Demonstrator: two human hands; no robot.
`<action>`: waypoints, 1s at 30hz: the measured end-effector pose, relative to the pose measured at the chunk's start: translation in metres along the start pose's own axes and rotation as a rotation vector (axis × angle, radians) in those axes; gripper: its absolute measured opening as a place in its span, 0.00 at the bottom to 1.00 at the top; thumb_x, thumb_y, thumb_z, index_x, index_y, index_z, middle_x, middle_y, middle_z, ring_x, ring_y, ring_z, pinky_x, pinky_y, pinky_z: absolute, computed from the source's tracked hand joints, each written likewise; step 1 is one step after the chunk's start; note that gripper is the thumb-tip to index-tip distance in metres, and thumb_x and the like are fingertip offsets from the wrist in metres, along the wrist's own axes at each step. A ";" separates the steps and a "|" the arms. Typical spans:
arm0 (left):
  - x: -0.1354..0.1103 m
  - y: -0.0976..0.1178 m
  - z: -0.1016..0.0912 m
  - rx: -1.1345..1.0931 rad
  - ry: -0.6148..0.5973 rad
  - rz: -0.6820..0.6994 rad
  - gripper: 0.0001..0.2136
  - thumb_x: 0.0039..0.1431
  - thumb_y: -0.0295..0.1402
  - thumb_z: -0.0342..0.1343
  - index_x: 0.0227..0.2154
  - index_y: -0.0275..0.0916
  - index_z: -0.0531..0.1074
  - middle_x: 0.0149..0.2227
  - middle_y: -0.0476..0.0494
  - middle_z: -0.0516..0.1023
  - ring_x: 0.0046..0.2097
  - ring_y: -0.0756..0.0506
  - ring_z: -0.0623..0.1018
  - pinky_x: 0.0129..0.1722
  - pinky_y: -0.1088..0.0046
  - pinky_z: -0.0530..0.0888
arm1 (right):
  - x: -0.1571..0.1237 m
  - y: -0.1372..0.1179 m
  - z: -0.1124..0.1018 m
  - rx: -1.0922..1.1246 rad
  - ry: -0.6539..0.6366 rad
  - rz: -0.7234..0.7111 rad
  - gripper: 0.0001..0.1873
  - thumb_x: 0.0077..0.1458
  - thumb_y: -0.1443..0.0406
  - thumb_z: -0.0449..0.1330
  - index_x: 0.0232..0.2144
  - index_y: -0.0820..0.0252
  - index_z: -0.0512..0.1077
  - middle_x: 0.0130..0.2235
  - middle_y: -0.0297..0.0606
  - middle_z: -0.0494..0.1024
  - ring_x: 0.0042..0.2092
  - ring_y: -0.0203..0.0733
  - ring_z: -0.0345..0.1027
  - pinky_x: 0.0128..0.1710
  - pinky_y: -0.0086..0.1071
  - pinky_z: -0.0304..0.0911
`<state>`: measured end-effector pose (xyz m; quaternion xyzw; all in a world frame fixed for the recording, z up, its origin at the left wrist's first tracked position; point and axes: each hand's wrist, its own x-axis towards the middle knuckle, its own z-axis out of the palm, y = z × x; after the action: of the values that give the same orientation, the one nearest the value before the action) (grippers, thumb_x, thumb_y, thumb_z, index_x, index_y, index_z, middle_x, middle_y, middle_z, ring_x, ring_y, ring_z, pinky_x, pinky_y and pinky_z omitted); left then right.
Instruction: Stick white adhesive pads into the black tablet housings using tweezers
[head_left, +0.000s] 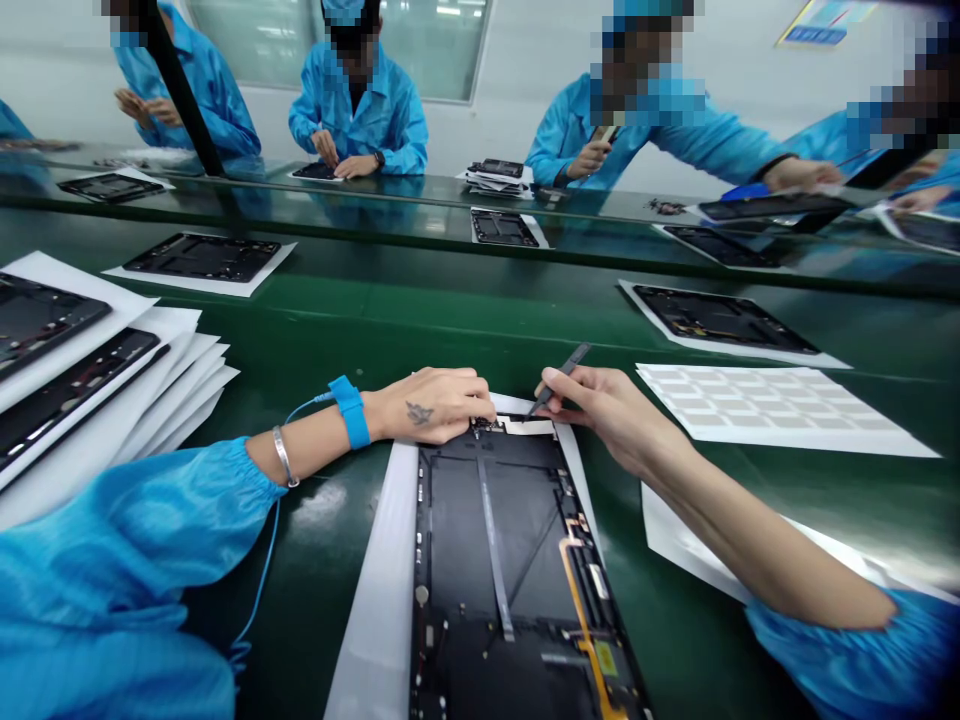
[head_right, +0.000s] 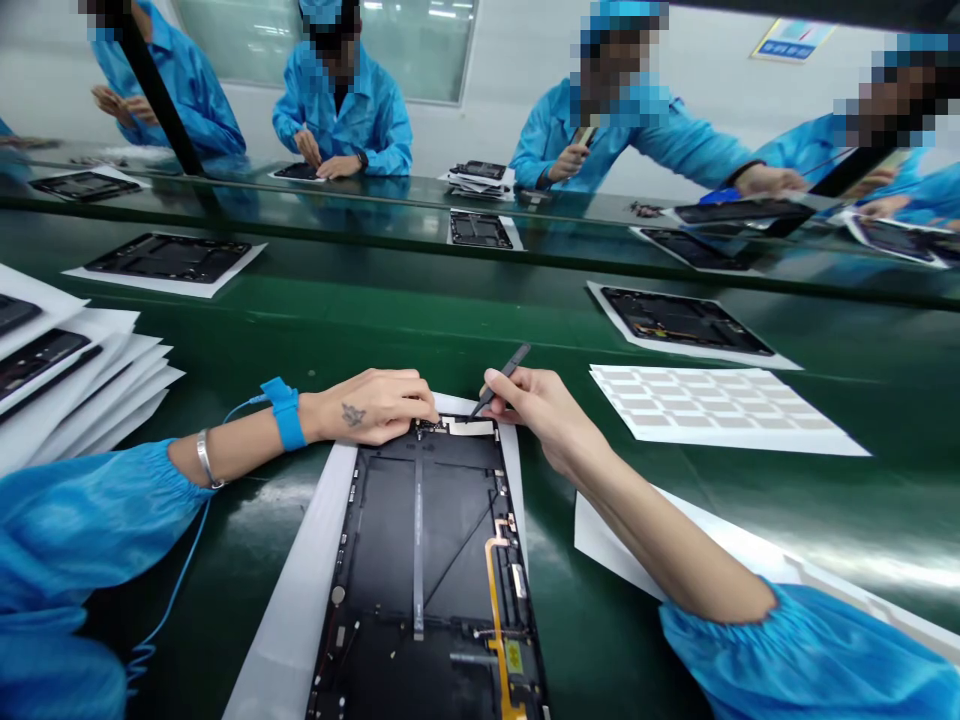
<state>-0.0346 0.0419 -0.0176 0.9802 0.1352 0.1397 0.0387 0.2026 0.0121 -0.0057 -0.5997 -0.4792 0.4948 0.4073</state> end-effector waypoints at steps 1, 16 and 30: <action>0.000 0.000 0.000 0.004 -0.007 -0.003 0.13 0.60 0.20 0.49 0.43 0.37 0.73 0.44 0.42 0.75 0.44 0.45 0.72 0.40 0.71 0.71 | 0.000 0.000 0.000 -0.001 -0.002 -0.002 0.33 0.23 0.40 0.73 0.14 0.62 0.69 0.24 0.35 0.73 0.27 0.35 0.70 0.33 0.29 0.71; -0.001 -0.002 -0.003 -0.024 -0.015 0.012 0.16 0.62 0.20 0.46 0.48 0.39 0.71 0.46 0.41 0.74 0.44 0.45 0.71 0.41 0.69 0.71 | -0.011 0.018 -0.005 -0.233 0.164 -0.370 0.22 0.53 0.46 0.61 0.25 0.60 0.73 0.26 0.37 0.76 0.29 0.43 0.74 0.33 0.35 0.68; -0.001 -0.001 -0.004 -0.005 -0.010 0.041 0.15 0.62 0.20 0.47 0.47 0.36 0.72 0.45 0.40 0.76 0.42 0.45 0.72 0.42 0.69 0.71 | -0.029 0.023 0.007 -0.482 0.026 -0.781 0.14 0.62 0.56 0.57 0.32 0.56 0.78 0.36 0.40 0.81 0.39 0.45 0.76 0.39 0.35 0.69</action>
<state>-0.0367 0.0431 -0.0144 0.9833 0.1144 0.1359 0.0392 0.1979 -0.0211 -0.0232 -0.4580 -0.7656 0.1710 0.4182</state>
